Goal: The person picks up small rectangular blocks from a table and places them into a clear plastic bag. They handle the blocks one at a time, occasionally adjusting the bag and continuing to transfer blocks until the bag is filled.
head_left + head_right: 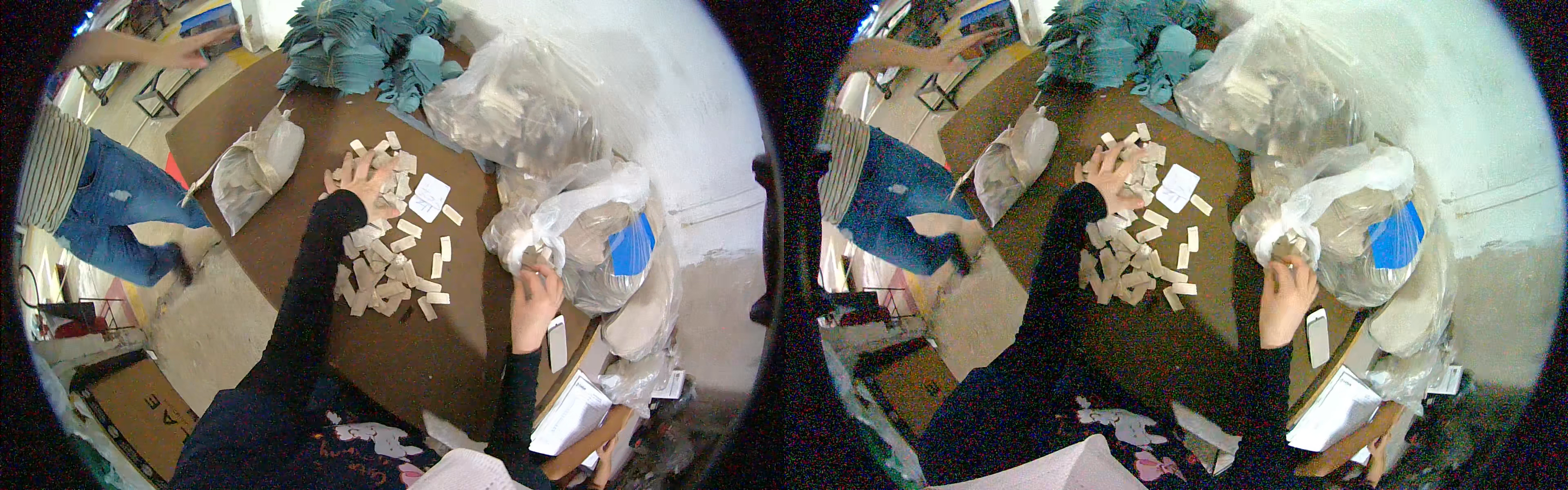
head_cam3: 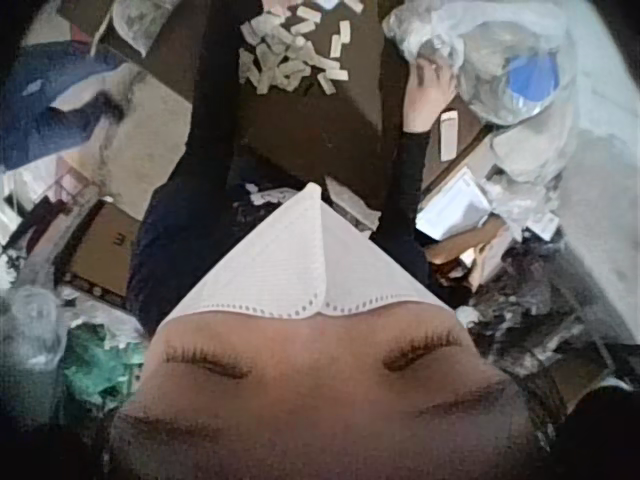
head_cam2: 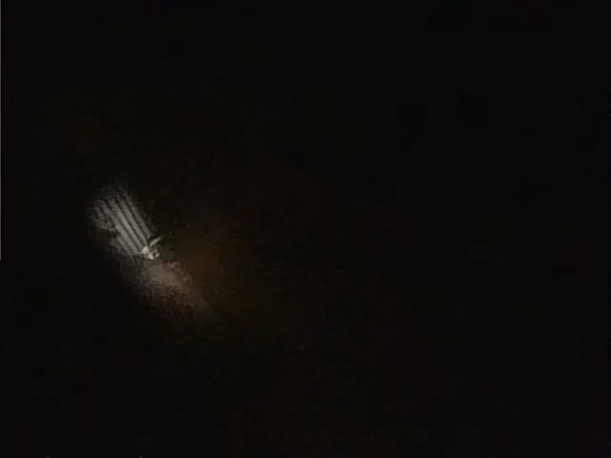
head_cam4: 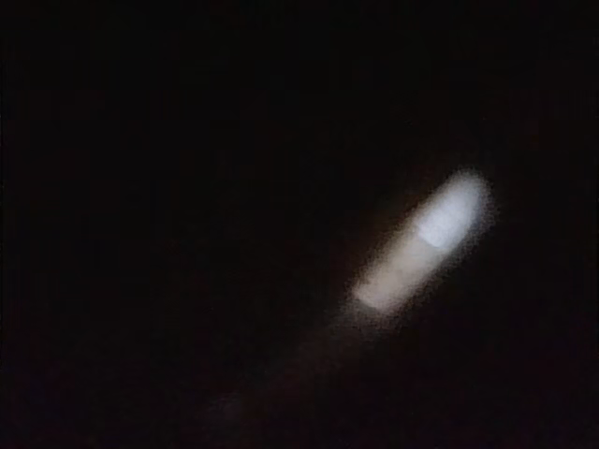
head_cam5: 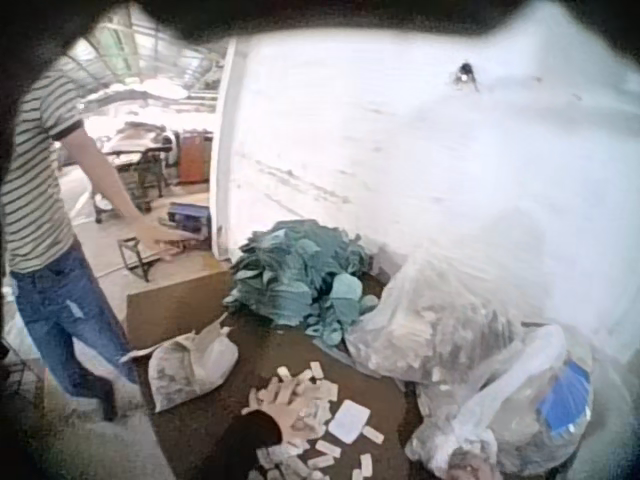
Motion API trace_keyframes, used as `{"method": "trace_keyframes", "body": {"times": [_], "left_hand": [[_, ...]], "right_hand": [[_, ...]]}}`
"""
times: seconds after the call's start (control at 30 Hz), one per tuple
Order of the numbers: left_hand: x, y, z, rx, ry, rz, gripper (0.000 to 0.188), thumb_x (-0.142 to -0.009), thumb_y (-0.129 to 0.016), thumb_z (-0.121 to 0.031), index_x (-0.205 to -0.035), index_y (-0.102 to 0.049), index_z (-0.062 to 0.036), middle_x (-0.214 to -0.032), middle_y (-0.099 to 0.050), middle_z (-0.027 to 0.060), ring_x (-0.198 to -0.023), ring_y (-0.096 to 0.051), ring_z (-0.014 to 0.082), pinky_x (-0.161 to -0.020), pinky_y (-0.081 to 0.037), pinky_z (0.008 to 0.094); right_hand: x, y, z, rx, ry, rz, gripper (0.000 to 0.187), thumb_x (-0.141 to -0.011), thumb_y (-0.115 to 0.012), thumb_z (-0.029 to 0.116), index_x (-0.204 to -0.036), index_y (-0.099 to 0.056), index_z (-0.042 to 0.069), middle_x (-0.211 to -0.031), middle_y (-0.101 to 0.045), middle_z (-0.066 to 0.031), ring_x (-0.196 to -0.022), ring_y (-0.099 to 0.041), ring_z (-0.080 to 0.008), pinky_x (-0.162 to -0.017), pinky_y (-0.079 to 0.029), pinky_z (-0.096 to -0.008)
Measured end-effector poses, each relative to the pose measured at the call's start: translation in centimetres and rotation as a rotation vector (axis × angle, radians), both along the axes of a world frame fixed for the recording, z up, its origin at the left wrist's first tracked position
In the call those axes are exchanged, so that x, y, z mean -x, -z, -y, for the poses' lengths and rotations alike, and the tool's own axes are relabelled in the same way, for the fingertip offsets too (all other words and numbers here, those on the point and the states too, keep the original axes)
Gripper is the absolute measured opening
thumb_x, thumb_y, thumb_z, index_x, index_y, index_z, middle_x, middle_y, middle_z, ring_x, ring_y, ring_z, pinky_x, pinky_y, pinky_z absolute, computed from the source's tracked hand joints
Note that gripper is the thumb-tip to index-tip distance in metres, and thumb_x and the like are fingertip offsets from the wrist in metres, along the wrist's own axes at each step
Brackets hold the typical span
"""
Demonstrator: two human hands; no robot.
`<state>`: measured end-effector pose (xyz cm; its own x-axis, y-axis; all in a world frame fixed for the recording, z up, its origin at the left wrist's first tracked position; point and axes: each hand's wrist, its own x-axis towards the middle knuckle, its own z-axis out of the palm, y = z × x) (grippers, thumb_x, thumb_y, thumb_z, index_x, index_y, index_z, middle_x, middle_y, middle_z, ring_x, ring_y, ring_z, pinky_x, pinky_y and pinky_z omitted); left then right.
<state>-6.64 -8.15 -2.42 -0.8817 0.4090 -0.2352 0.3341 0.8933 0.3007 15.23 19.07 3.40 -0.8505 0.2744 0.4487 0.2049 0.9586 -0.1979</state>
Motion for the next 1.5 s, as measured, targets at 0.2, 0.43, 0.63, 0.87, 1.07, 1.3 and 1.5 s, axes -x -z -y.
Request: {"method": "trace_keyframes", "body": {"times": [0.2, 0.43, 0.63, 0.87, 1.07, 1.3, 1.5], "left_hand": [[-0.2, -1.1, -1.2, -0.054, -0.031, -0.013, 0.069, -0.074, -0.078, -0.038, -0.134, -0.045, -0.0381, -0.144, -0.034, 0.0075, -0.132, -0.035, 0.0384, -0.098, -0.035, 0.068], [2.2, 0.9, 0.3, -0.385, -0.021, -0.121, 0.054, -0.078, -0.076, -0.025, -0.128, -0.054, -0.0231, -0.121, -0.057, 0.0139, -0.112, -0.055, 0.0393, -0.092, -0.048, 0.0537], [3.8, 1.4, 2.6, -0.694, 0.079, -0.319, 0.052, -0.075, -0.072, -0.009, -0.126, -0.058, -0.0124, -0.122, -0.062, 0.0143, -0.117, -0.057, 0.0351, -0.101, -0.045, 0.0405], [3.9, -0.2, 2.0, -1.119, -0.245, -0.035, 0.039, -0.082, -0.067, -0.002, -0.12, -0.062, -0.0075, -0.107, -0.067, 0.0029, -0.094, -0.062, 0.0119, -0.084, -0.051, 0.0276], [2.7, -2.5, 1.0, -1.499, -0.318, 0.432, 0.038, -0.088, -0.069, -0.009, -0.125, -0.06, -0.0063, -0.108, -0.069, 0.0057, -0.081, -0.065, 0.0125, -0.064, -0.054, 0.0241], [-0.4, -3.4, -3.2, -1.454, -0.14, 0.629, 0.042, -0.088, -0.065, -0.005, -0.129, -0.056, -0.0052, -0.112, -0.067, 0.0069, -0.08, -0.064, 0.0112, -0.057, -0.049, 0.0213], [-7.5, -3.7, -10.4, -1.331, 0.148, 1.098, 0.05, -0.086, -0.063, 0.001, -0.134, -0.051, -0.0028, -0.112, -0.066, 0.0067, -0.076, -0.063, 0.0114, -0.064, -0.05, 0.0233]], "right_hand": [[-1.2, -3.4, -0.6, 0.248, 0.011, -0.097, 0.014, -0.083, -0.069, 0.007, -0.096, -0.067, 0.004, -0.097, -0.067, -0.0116, -0.097, -0.061, -0.0299, -0.091, -0.044, -0.0401], [0.1, -4.7, -1.5, 0.396, -0.079, 0.088, 0.019, -0.091, -0.063, 0.01, -0.106, -0.068, 0.001, -0.1, -0.071, -0.0126, -0.094, -0.065, -0.0232, -0.087, -0.047, -0.0331], [-0.5, -6.1, -2.4, 0.487, 0.005, 0.037, 0.016, -0.09, -0.064, 0.009, -0.102, -0.07, -0.001, -0.104, -0.069, -0.012, -0.096, -0.065, -0.0199, -0.086, -0.048, -0.0304], [-2.3, -3.7, -4.2, 0.393, -0.077, 0.225, 0.024, -0.085, -0.068, 0.011, -0.107, -0.071, 0.004, -0.125, -0.061, -0.0137, -0.109, -0.06, -0.0239, -0.092, -0.047, -0.0341], [-1.3, -4.7, -2.8, 0.441, 0.046, -0.085, 0.039, -0.082, -0.067, 0.003, -0.12, -0.062, -0.004, -0.127, -0.06, -0.0169, -0.115, -0.058, -0.0348, -0.098, -0.045, -0.0373], [-1.7, -6.6, -1.6, 0.404, 0.051, -0.17, 0.025, -0.082, -0.069, 0.003, -0.107, -0.07, 0.002, -0.117, -0.063, -0.0146, -0.107, -0.062, -0.0289, -0.09, -0.048, -0.0349], [-1.3, -6.0, 1.8, 0.807, -0.21, -0.085, 0.034, -0.082, -0.069, 0.001, -0.115, -0.064, 0.004, -0.105, -0.065, -0.0108, -0.086, -0.065, -0.0173, -0.074, -0.05, -0.028]]}}
